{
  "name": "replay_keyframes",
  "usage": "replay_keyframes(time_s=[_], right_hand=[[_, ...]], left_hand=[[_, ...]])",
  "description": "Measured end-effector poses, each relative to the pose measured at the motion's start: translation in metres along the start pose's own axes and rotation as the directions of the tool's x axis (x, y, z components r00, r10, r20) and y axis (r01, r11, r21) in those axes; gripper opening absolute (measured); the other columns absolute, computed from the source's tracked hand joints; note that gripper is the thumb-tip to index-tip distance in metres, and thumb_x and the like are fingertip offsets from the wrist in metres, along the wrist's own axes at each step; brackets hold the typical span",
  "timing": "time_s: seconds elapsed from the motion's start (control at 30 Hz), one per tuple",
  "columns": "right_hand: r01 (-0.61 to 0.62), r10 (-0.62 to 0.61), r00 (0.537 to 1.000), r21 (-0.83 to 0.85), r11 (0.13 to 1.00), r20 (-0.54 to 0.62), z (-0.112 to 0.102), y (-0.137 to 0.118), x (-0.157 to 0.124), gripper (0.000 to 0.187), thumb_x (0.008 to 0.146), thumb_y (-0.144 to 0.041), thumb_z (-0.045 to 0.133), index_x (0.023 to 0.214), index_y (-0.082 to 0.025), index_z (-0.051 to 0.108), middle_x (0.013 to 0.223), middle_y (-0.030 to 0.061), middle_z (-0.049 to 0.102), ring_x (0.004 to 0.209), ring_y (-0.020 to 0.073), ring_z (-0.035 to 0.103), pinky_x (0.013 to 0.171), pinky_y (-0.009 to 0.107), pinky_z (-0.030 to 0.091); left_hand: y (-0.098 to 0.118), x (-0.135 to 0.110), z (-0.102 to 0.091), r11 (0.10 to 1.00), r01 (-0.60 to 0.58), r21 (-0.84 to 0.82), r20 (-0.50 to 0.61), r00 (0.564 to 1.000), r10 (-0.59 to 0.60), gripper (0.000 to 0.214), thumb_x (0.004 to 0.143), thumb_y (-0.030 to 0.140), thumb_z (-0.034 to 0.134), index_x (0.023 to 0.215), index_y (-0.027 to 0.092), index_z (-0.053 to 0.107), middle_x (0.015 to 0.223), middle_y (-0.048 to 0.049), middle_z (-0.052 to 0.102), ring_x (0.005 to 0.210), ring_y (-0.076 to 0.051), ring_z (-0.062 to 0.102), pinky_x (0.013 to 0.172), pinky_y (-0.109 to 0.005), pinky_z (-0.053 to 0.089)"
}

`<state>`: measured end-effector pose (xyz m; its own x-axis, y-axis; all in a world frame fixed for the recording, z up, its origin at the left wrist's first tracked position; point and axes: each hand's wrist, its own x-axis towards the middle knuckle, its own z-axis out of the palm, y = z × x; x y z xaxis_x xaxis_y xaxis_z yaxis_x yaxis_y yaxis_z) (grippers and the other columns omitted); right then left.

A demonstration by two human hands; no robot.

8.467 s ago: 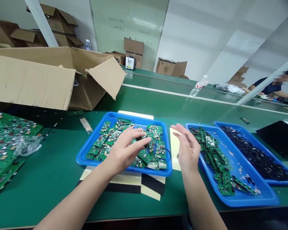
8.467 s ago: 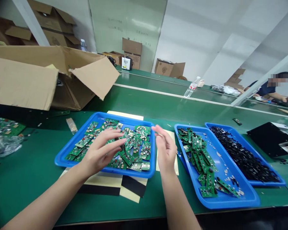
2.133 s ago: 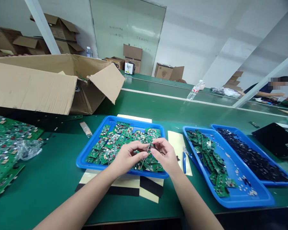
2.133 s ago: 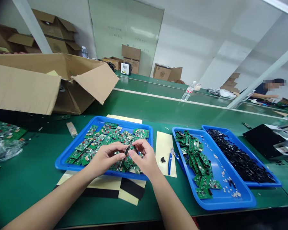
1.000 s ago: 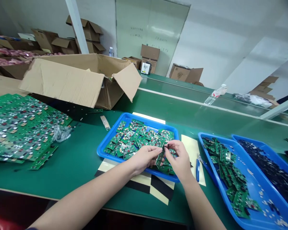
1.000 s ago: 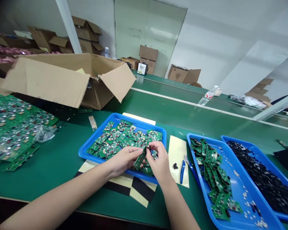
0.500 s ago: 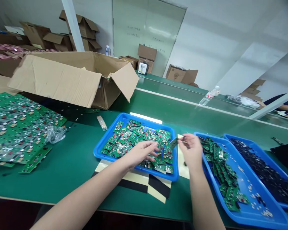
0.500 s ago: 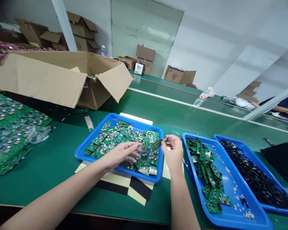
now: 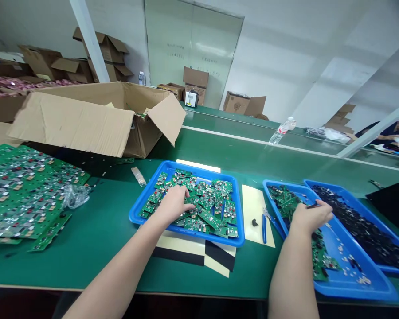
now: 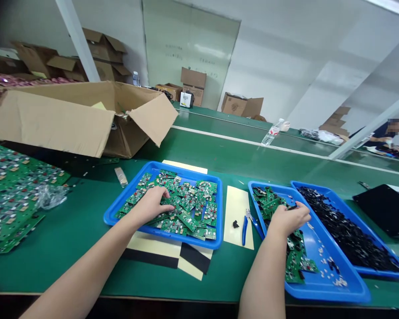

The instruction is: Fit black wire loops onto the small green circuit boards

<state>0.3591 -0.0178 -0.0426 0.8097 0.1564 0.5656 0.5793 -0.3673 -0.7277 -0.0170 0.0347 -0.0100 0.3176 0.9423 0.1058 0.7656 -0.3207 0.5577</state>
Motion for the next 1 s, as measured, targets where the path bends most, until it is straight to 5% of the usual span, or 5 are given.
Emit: replay_keyframes(time_s=[0.2, 0.43, 0.57, 0.8, 1.0], right_hand=[[-0.248, 0.072, 0.935, 0.494, 0.833, 0.347, 0.002, -0.053, -0.030, 0.030, 0.067, -0.022, 0.056, 0.096, -0.017, 0.051, 0.085, 0.0060, 0.056, 0.072, 0.0208, 0.061, 0.072, 0.040, 0.051], [-0.688, -0.321, 0.197, 0.364, 0.628, 0.926, -0.018, -0.118, -0.130, 0.025, 0.069, -0.033, 0.069, 0.087, -0.019, 0.057, 0.079, 0.0001, 0.059, 0.069, 0.0155, 0.065, 0.061, 0.029, 0.053], [-0.861, -0.270, -0.040, 0.104, 0.498, 0.962, -0.026, -0.125, -0.147, 0.031, 0.067, -0.039, 0.072, 0.087, -0.021, 0.055, 0.074, -0.0020, 0.060, 0.067, 0.0135, 0.066, 0.057, 0.023, 0.052], [-0.940, -0.048, 0.086, 0.097, 0.328, 0.995, -0.030, -0.131, -0.132, 0.039, 0.051, -0.023, 0.082, 0.082, -0.021, 0.058, 0.063, -0.0092, 0.058, 0.051, 0.0040, 0.057, 0.053, 0.016, 0.050], [-0.958, -0.001, 0.066, 0.063, 0.281, 0.998, -0.033, -0.134, -0.134, 0.037, 0.051, -0.019, 0.081, 0.081, -0.021, 0.058, 0.061, -0.0091, 0.058, 0.048, 0.0037, 0.055, 0.050, 0.015, 0.049]], left_hand=[[0.008, 0.001, -0.011, 0.928, 0.041, -0.371, 0.028, 0.999, -0.033, 0.014, 0.072, 0.025, 0.060, 0.080, 0.016, 0.053, 0.065, 0.0010, 0.054, 0.061, -0.015, 0.054, 0.057, -0.027, 0.044], [0.019, -0.002, -0.009, 0.730, -0.112, -0.674, -0.108, 0.993, 0.053, 0.021, 0.077, 0.026, 0.058, 0.095, 0.016, 0.055, 0.073, -0.0004, 0.053, 0.060, -0.012, 0.054, 0.046, -0.021, 0.044], [0.027, -0.010, -0.004, 0.759, -0.377, -0.531, -0.332, 0.917, 0.222, 0.009, 0.079, 0.019, 0.057, 0.088, 0.017, 0.055, 0.082, -0.0030, 0.060, 0.070, -0.013, 0.059, 0.058, -0.023, 0.049], [0.032, -0.015, 0.000, 0.697, -0.611, -0.374, -0.207, 0.788, 0.579, 0.015, 0.079, 0.005, 0.050, 0.074, 0.017, 0.056, 0.086, -0.0055, 0.067, 0.085, -0.015, 0.063, 0.078, -0.028, 0.050], [0.038, -0.019, 0.015, 0.731, -0.537, -0.421, -0.221, 0.842, 0.492, 0.028, 0.072, 0.015, 0.065, 0.099, 0.019, 0.057, 0.108, -0.0103, 0.061, 0.104, -0.022, 0.056, 0.087, -0.036, 0.048]])
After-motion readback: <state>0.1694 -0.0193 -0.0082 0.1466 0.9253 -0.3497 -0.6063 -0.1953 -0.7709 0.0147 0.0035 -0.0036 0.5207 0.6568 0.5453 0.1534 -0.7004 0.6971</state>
